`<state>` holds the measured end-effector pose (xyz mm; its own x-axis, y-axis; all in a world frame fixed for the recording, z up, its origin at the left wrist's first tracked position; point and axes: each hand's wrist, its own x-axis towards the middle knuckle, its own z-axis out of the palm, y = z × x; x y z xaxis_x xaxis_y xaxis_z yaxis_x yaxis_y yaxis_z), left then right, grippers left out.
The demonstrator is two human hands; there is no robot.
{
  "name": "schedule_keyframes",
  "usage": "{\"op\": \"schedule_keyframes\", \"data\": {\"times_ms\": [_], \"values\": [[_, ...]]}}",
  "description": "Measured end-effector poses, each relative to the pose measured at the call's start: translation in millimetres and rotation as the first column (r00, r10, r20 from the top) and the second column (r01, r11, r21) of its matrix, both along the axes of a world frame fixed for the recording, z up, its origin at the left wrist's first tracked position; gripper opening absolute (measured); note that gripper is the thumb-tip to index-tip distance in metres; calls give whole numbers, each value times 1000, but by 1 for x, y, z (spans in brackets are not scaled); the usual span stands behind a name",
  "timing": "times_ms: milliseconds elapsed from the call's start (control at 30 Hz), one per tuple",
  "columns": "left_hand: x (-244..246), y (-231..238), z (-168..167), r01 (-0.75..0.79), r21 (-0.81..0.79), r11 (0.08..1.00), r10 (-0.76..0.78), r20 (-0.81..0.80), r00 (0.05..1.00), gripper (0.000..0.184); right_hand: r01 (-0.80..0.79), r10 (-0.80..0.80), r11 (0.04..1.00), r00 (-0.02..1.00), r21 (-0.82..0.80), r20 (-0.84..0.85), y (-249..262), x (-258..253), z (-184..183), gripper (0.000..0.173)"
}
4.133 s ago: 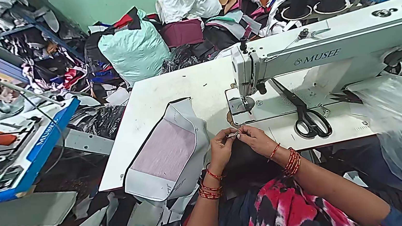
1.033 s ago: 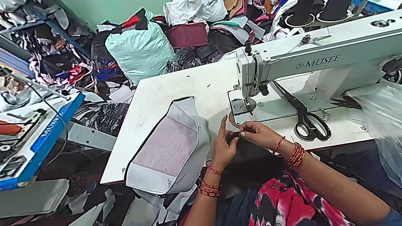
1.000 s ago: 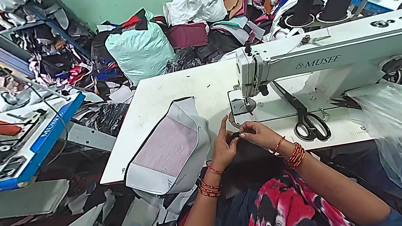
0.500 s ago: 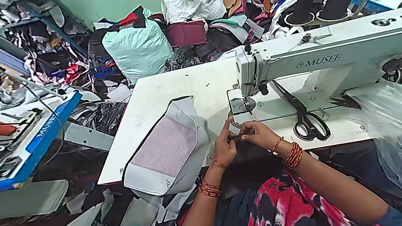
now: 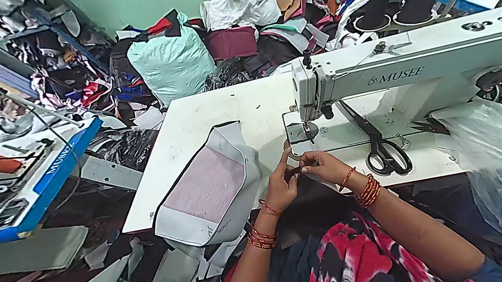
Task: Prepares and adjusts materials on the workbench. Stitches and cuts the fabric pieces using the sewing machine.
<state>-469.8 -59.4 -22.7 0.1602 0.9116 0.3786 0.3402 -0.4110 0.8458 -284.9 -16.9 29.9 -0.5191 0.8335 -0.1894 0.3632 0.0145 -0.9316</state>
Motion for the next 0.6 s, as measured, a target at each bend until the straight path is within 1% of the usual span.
{"op": "schedule_keyframes", "data": {"times_ms": [133,300,367,433,533,600], "values": [[1,-1,2,-24,-23,999,23,-44,999,64,-34,33,999,998,18,47,0,0,0,12],[3,0,3,-7,0,1000,7,-63,998,63,-116,109,992,988,57,108,4,0,2,10],[5,0,2,-13,3,1000,13,-60,998,62,-95,87,994,988,60,127,3,-2,0,9],[5,1,1,-22,6,1000,22,-65,998,62,-73,60,994,986,77,153,2,-5,2,11],[6,1,2,-20,38,999,23,-80,997,62,-154,136,984,974,85,181,5,-1,5,13],[6,-2,2,-27,17,999,28,-88,996,59,-109,94,992,975,62,203,4,-2,4,13]]}}
